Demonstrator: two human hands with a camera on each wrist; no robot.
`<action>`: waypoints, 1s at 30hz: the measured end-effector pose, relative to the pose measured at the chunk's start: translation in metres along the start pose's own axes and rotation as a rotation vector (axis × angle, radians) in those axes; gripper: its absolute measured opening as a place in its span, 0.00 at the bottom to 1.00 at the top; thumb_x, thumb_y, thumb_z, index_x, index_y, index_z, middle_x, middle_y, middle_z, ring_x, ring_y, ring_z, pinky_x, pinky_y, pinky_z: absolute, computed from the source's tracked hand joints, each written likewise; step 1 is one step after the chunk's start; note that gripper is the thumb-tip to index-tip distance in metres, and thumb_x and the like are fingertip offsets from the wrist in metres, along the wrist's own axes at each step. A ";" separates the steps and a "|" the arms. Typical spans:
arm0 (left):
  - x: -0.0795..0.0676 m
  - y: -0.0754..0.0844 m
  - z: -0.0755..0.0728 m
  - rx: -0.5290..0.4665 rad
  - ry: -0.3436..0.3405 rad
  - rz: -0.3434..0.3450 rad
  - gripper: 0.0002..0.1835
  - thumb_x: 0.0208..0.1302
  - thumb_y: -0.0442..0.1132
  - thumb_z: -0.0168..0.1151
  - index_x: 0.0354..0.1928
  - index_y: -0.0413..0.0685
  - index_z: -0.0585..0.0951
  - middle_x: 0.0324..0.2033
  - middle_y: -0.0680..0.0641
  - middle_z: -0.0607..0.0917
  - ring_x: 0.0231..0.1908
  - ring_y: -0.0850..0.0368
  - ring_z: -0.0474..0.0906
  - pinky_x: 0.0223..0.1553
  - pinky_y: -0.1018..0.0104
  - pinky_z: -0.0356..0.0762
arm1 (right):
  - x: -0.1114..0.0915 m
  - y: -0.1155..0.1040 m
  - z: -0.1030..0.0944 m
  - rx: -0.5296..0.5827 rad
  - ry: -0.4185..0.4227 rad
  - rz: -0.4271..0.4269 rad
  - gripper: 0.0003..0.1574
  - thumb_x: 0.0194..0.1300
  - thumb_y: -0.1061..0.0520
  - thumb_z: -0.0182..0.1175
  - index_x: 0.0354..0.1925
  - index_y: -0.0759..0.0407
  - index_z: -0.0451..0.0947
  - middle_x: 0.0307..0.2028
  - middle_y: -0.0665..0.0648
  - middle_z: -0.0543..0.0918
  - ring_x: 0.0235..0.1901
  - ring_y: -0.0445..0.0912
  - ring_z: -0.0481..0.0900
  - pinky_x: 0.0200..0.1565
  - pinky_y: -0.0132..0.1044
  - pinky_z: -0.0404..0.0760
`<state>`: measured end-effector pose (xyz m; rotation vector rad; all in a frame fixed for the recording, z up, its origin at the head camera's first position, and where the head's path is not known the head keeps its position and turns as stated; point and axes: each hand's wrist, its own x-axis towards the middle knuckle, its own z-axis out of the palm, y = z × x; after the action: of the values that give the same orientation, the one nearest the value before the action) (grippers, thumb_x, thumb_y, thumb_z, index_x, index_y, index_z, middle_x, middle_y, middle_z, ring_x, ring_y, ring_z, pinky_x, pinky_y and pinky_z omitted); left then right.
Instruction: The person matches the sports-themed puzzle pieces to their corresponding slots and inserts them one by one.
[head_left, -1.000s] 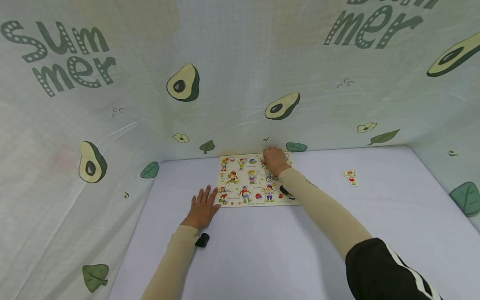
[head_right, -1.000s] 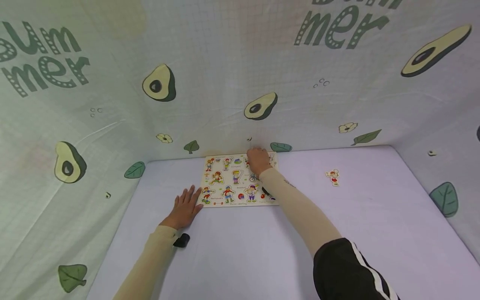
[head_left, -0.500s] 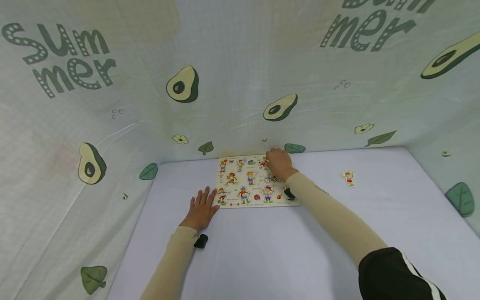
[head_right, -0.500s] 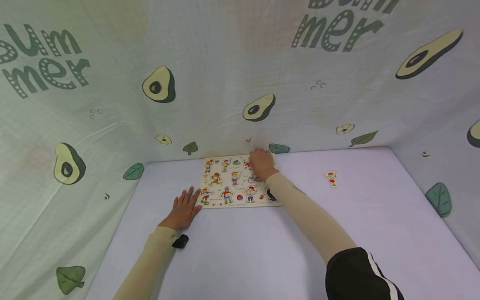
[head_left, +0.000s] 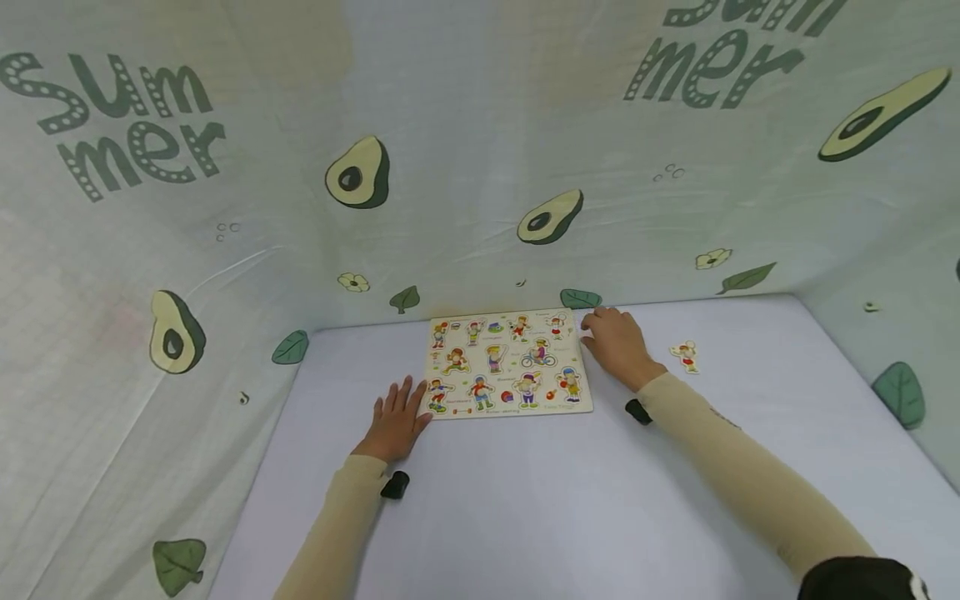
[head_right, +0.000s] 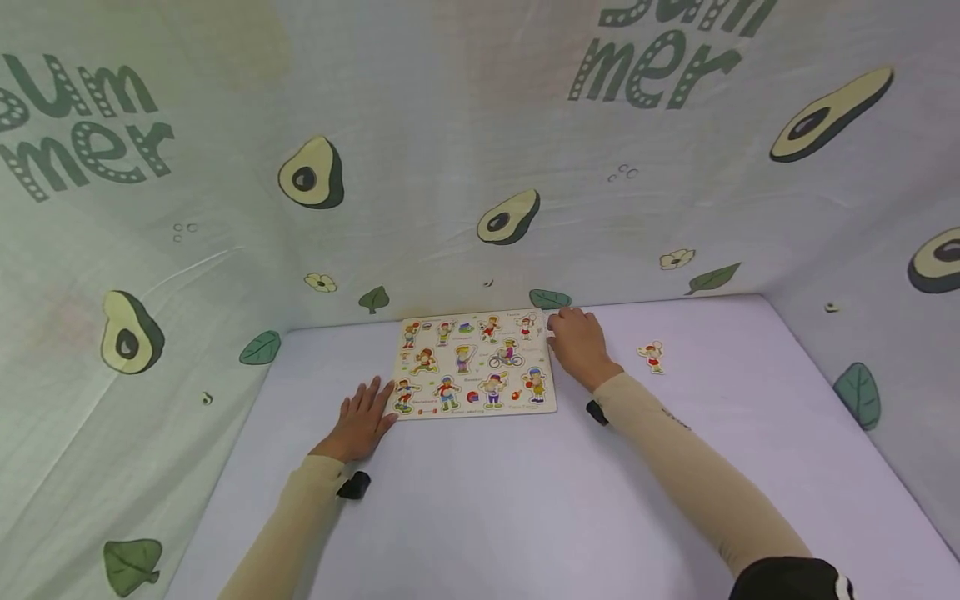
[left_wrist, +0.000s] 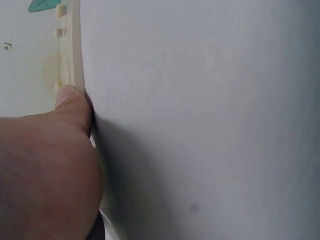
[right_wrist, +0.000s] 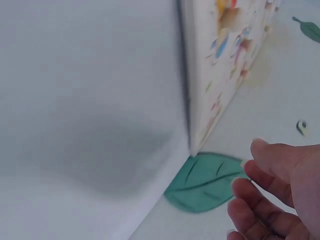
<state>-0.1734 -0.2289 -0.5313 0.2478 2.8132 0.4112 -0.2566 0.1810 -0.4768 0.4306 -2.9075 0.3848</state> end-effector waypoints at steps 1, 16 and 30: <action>0.001 -0.002 0.002 0.003 0.004 0.004 0.36 0.85 0.51 0.46 0.85 0.44 0.51 0.84 0.33 0.44 0.82 0.28 0.36 0.78 0.28 0.37 | -0.005 0.005 -0.002 -0.006 0.002 0.008 0.14 0.69 0.61 0.72 0.50 0.67 0.85 0.46 0.65 0.86 0.50 0.62 0.82 0.55 0.57 0.79; 0.004 -0.006 0.005 0.000 0.016 0.026 0.37 0.85 0.52 0.47 0.85 0.44 0.51 0.84 0.33 0.44 0.82 0.27 0.37 0.78 0.27 0.38 | -0.066 0.065 -0.025 0.013 0.119 0.049 0.14 0.65 0.66 0.73 0.46 0.71 0.84 0.43 0.71 0.83 0.45 0.68 0.81 0.48 0.64 0.78; 0.004 -0.005 0.003 -0.003 -0.007 0.005 0.37 0.86 0.53 0.44 0.85 0.45 0.50 0.84 0.33 0.43 0.82 0.29 0.35 0.78 0.29 0.34 | -0.088 0.113 -0.029 -0.012 0.067 0.146 0.19 0.62 0.67 0.71 0.50 0.75 0.80 0.45 0.77 0.81 0.45 0.73 0.79 0.44 0.67 0.75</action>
<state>-0.1767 -0.2321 -0.5366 0.2558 2.8052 0.4153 -0.2044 0.3161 -0.4928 0.2003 -2.8828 0.3946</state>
